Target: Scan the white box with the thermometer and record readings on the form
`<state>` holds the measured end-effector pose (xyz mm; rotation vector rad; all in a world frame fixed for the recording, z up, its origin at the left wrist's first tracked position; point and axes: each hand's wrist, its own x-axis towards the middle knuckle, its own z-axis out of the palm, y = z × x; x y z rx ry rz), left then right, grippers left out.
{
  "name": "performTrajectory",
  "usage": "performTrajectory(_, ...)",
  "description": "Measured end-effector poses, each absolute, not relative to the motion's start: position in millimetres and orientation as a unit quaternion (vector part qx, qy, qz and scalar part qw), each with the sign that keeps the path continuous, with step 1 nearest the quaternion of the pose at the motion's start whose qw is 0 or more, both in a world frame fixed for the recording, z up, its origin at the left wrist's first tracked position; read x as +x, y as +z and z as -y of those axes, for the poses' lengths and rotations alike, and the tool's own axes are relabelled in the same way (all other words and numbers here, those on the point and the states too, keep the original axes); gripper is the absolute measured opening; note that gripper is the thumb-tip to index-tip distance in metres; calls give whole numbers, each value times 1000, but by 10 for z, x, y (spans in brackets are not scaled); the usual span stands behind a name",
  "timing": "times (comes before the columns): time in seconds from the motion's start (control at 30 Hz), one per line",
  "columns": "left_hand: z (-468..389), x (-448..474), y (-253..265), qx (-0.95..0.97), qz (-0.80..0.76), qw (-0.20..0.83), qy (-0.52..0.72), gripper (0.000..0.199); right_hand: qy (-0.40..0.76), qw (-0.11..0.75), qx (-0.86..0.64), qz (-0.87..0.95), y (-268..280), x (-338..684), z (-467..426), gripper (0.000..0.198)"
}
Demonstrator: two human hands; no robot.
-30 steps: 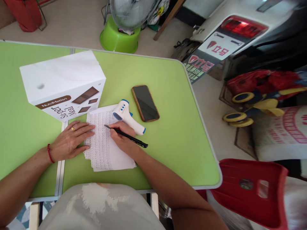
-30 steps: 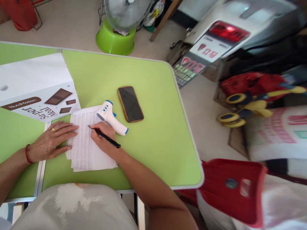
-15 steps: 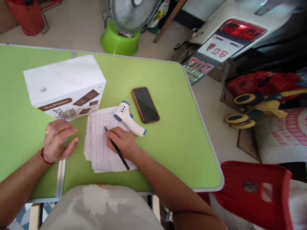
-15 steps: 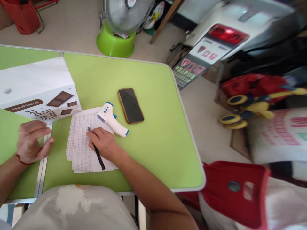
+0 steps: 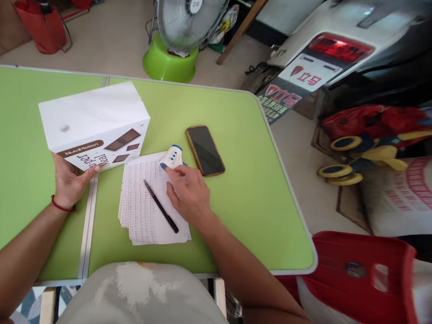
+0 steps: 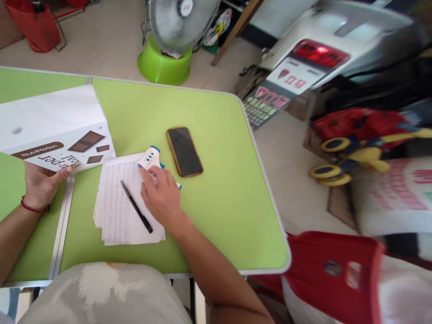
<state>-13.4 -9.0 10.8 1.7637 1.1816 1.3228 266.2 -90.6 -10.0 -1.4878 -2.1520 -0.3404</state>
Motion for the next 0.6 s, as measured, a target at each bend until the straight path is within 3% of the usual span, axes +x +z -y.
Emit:
performTrajectory(0.23,92,-153,99,679,-422,310,515,54,-79,166,-678,712,-202,2794,864,44)
performTrajectory(0.37,131,-148,109,661,-426,291,545,60,-11,186,-700,689,-267,2836,820,46)
performTrajectory(0.47,186,-147,117,642,-426,300,562,67,57,276,-700,656,-234,2800,810,49)
performTrajectory(0.6,268,-120,111,636,-396,341,569,58,233,475,-610,590,-59,2617,961,48)
